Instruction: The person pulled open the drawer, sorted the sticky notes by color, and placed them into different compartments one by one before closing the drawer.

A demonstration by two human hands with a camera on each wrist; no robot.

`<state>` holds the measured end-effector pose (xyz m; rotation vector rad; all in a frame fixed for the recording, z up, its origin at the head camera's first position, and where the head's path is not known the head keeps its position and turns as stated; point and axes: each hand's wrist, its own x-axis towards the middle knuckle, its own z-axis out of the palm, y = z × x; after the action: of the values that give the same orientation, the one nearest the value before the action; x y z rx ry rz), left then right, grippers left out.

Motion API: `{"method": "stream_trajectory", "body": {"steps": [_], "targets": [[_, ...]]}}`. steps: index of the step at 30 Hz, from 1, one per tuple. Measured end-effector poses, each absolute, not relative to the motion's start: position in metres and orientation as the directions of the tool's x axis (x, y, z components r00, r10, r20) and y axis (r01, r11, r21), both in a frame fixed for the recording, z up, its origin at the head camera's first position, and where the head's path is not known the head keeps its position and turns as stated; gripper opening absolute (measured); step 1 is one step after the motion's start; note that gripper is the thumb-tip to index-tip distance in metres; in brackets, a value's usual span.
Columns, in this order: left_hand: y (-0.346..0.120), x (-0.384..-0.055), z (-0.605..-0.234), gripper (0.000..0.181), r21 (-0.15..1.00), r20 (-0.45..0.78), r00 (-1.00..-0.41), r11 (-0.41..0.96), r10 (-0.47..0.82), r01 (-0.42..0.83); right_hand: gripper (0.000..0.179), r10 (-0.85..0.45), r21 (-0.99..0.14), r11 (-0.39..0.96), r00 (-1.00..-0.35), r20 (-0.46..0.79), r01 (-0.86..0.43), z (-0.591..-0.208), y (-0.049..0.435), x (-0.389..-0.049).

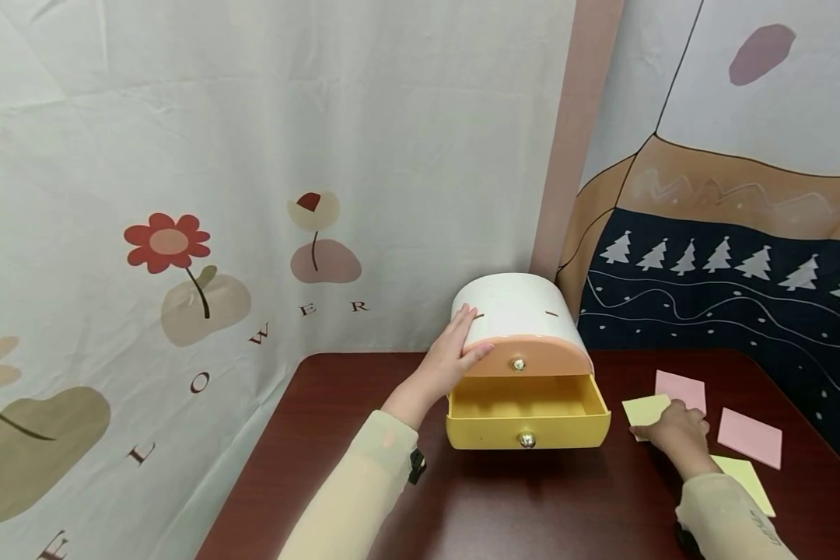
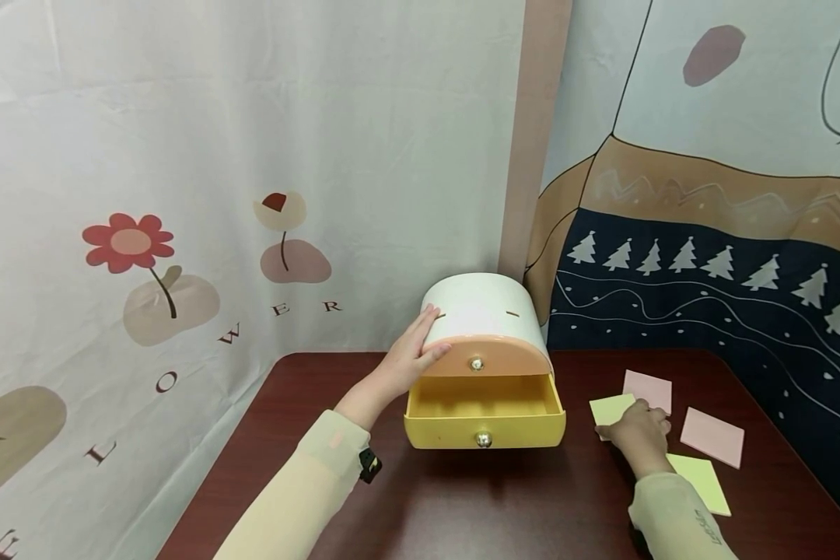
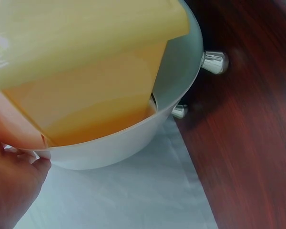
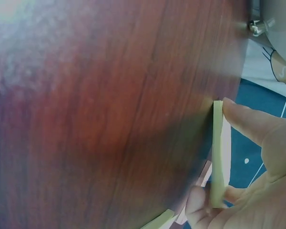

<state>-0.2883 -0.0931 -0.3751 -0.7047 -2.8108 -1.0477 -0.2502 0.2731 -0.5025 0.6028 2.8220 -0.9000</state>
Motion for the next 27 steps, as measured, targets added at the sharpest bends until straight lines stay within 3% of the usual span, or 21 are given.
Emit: {"method": "stream_trajectory", "body": {"steps": [11, 27], "targets": [[-0.093, -0.288, -0.375, 0.077, 0.595, 0.216, -0.892, 0.671, 0.398, 0.443, 0.062, 0.272, -0.587, 0.78, -0.962, 0.006, 0.217, -0.498, 0.273, -0.246], [-0.092, -0.287, -0.374, 0.076, 0.593, 0.214, -0.895, 0.676, 0.391, 0.437, 0.041, 0.224, -0.61, 0.784, -0.969, 0.108, 0.114, -0.491, 0.268, -0.242]]}}
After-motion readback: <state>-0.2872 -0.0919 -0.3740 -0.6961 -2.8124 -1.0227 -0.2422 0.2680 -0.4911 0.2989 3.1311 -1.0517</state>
